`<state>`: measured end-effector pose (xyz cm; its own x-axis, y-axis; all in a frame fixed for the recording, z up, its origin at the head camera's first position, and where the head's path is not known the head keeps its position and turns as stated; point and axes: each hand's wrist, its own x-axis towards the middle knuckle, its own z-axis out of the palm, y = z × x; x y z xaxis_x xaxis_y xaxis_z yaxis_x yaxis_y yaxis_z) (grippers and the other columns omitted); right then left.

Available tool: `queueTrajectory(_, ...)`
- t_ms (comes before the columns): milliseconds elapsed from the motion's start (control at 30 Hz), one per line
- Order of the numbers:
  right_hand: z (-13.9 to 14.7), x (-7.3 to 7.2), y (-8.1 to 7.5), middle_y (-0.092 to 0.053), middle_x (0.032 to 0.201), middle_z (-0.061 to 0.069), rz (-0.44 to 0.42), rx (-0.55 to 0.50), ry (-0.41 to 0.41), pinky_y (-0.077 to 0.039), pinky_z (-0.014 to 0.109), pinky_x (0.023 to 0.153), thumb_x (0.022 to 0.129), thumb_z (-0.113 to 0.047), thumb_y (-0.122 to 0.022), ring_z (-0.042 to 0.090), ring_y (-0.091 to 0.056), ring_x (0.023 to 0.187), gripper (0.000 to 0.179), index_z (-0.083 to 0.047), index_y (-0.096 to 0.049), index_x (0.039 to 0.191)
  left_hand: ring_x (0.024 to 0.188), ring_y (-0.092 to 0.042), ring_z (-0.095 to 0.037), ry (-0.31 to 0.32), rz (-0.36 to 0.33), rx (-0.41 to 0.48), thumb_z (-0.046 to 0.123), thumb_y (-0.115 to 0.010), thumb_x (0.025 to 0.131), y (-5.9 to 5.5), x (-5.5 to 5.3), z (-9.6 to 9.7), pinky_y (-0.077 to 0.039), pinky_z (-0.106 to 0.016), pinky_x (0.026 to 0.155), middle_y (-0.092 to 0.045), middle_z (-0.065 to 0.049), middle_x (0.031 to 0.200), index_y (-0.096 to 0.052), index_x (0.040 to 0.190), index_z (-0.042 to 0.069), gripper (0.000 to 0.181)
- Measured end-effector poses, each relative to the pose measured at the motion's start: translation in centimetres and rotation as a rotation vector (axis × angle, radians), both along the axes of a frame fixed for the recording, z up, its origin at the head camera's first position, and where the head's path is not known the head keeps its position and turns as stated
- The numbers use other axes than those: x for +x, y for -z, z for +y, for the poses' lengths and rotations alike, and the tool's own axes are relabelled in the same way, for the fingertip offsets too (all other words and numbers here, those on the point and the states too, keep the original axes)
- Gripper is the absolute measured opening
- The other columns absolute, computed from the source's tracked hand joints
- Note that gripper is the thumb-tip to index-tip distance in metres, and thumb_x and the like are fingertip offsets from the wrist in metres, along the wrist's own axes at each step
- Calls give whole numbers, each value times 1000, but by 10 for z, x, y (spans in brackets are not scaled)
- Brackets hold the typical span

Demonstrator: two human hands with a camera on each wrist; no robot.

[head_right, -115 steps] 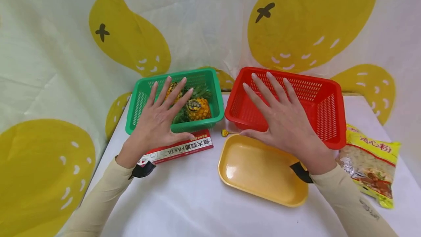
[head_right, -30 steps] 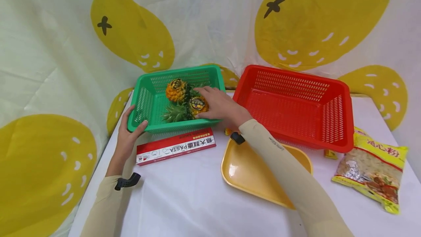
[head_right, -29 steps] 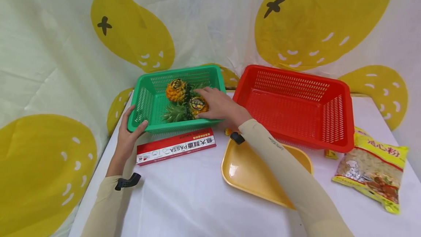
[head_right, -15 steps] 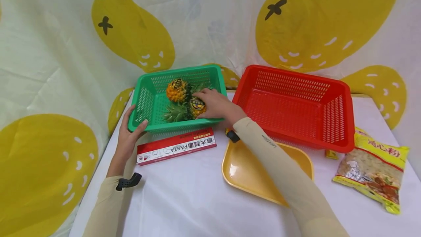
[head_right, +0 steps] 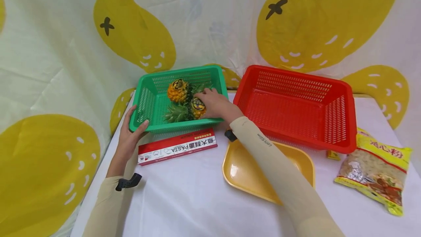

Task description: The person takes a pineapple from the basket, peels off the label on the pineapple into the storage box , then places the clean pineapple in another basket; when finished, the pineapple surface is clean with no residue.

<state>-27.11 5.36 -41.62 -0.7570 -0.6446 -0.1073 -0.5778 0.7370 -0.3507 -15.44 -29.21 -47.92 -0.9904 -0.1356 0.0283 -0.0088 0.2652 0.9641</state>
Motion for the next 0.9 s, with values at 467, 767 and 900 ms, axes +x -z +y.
queueTrajectory(467, 2, -2, 3, -53, 140, 16, 64, -11, 1, -53, 51, 99, 82, -50, -90, 34, -50, 125, 89, -15, -52, 155, 149, -31, -28, -7, -20, -17, 42, -75, 99, 0, 0, 1, -47, -53, 109, -24, 5, 169, -22, 167, 46, 87)
queueTrajectory(767, 5, -2, 3, -57, 139, 14, 71, -65, -11, -54, 48, 99, 81, -50, -91, 30, -53, 125, 85, -15, -58, 151, 150, -31, -29, -9, -31, -3, 39, -75, 99, -1, 0, 1, -49, -51, 107, -22, 5, 170, -20, 168, 46, 89)
queueTrajectory(900, 7, -1, 2, -58, 138, 15, 55, -88, -20, -54, 49, 99, 81, -46, -91, 31, -53, 125, 83, -13, -59, 150, 149, -31, -28, -8, -38, 2, 39, -75, 99, -1, 0, 1, -50, -51, 107, -23, 5, 170, -20, 167, 46, 88)
